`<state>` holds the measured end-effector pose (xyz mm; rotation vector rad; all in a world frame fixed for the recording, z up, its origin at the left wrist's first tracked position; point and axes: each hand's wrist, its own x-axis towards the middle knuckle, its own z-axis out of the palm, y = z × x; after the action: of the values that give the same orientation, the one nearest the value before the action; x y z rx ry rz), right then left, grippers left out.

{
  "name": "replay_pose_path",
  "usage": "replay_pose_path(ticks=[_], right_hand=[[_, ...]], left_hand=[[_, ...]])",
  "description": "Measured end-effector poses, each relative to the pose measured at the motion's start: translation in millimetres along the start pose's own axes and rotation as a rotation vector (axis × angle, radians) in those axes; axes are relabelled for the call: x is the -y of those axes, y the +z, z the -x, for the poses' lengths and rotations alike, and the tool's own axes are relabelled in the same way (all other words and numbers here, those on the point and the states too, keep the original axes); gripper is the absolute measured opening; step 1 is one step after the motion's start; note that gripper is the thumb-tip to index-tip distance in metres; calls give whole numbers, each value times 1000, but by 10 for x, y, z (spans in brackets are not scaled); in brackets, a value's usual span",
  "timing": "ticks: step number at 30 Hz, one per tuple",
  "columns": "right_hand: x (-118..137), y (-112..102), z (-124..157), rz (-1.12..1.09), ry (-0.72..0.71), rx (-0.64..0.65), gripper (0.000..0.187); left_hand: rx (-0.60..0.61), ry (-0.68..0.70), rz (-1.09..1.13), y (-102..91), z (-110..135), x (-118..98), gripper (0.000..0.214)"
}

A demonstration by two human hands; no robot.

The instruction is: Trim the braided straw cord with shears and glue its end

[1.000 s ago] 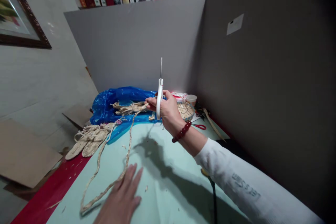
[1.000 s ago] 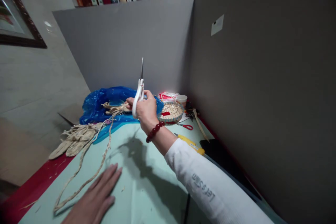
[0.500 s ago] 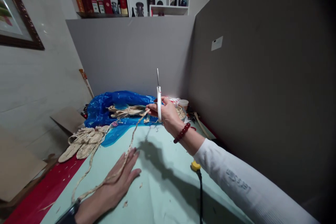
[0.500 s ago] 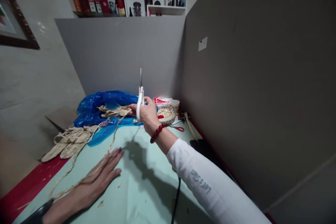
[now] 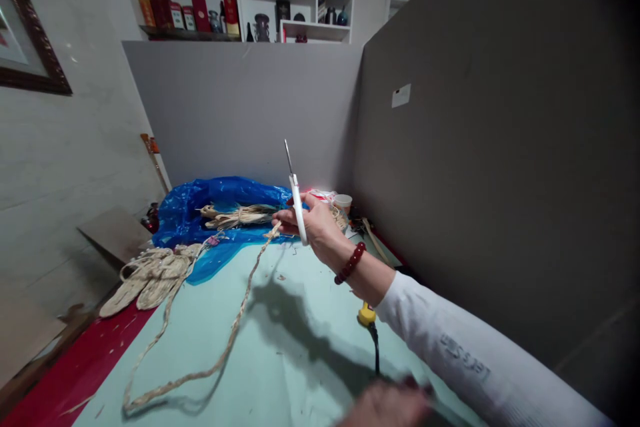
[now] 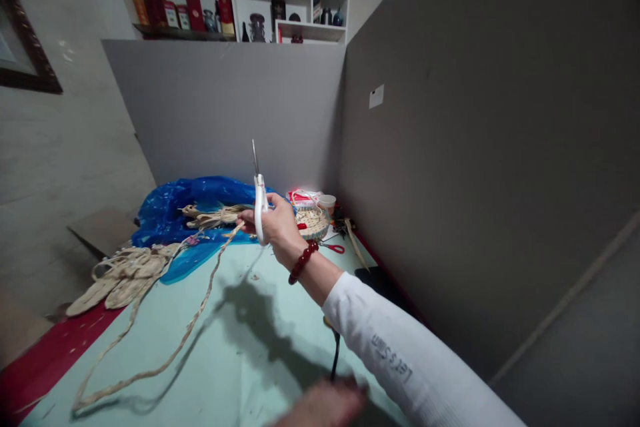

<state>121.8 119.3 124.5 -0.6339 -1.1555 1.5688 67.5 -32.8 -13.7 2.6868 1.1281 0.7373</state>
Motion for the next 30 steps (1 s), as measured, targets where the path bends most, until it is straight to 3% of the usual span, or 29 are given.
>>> replay_pose_path(ticks=[4, 7, 9, 12, 16, 20, 25, 30], right_hand=[[-45, -17, 5, 16, 4, -2, 20], [-76, -32, -6, 18, 6, -7, 25], [-97, -38, -13, 18, 8, -4, 27], [-124, -49, -22, 20, 12, 13, 27], [-130, -85, -40, 18, 16, 31, 25], [-102, -141, -66, 23, 17, 42, 20], [-93, -154, -119, 17, 23, 39, 17], [-131, -102, -116, 3, 35, 40, 13]], left_hand=[[-143, -255, -192, -132, -507, 682, 33], [-213, -414, -341, -200, -693, 1280, 35], [-222, -456, -410, -182, -736, 1555, 35], [-187, -402, -459, -79, -770, 1749, 35], [-147, -319, -463, 39, -814, 1820, 35], [-107, -245, -411, 27, -710, 1761, 36], [-33, -152, -274, -28, -319, 1307, 42], [150, -72, -102, 119, -14, 867, 65]])
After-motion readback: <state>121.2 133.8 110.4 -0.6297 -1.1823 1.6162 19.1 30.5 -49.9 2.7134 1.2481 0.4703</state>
